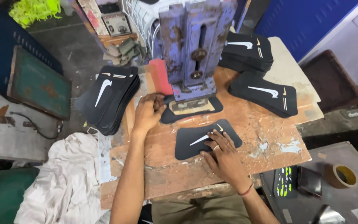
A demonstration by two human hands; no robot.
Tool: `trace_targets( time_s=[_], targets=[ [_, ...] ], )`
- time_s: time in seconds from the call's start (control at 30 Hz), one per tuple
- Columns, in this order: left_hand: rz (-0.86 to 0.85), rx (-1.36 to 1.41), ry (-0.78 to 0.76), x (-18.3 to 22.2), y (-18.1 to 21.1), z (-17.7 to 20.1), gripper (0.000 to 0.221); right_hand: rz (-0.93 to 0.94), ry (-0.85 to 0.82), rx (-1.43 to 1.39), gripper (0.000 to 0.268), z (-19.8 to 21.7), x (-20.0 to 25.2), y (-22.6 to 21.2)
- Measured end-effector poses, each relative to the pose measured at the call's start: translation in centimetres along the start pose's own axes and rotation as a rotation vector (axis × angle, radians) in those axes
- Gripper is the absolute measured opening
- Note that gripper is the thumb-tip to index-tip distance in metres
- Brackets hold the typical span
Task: Pressing logos onto black fabric pieces using a manual heat press machine.
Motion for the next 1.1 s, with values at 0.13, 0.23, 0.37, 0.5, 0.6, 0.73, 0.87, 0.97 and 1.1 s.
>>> trace_targets(
  time_s=[0.13, 0.23, 0.37, 0.5, 0.6, 0.73, 0.87, 0.97, 1.1],
  targets=[
    [0.432, 0.277, -0.079, -0.1, -0.7, -1.1, 0.03, 0.026, -0.009, 0.06, 0.04, -0.6, 1.1, -1.2],
    [0.288, 0.096, 0.01, -0.4, -0.7, -1.6, 0.027, 0.11, -0.034, 0.116, 0.062, -1.3, 2.7, -3.4],
    [0.058, -0.302, 0.299, -1.5, -0.1, 1.0, 0.015, 0.184, -0.09, 0.192, 0.084, -3.0, 3.4, -3.6],
    [0.054, -0.115, 0.428, -1.2, 0.5, 6.6, 0.015, 0.24, -0.141, 0.242, 0.082, -3.8, -2.4, -3.2],
    [-0.012, -0.097, 0.594, -0.1, 0.9, 9.8, 0.015, 0.247, -0.108, 0.285, 0.081, -5.1, -6.5, -3.1],
    [0.037, -0.048, 0.778, 1.0, 0.0, 12.8, 0.017, 0.199, -0.126, 0.282, 0.08, -5.8, -7.8, -3.4],
    [0.038, 0.129, 0.876, 2.0, -3.3, 13.1, 0.019, 0.215, -0.087, 0.261, 0.077, -5.9, -7.4, -4.1],
    [0.058, 0.225, 0.886, 2.4, -4.8, 12.6, 0.021, 0.21, -0.126, 0.249, 0.075, -6.0, -7.5, -4.4],
    [0.049, 0.224, 0.893, 2.0, -5.0, 12.5, 0.021, 0.29, -0.115, 0.102, 0.073, -4.4, -4.9, -3.7]
  ],
)
Point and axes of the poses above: each hand's wrist, its own x-axis away from the middle knuckle, its own z-axis out of the back of the hand, y = z × x, the point moved 6 cm from there along -x, towards the middle knuckle, and after that the axes turned 12 degrees about -z, right-handed, at the moved point
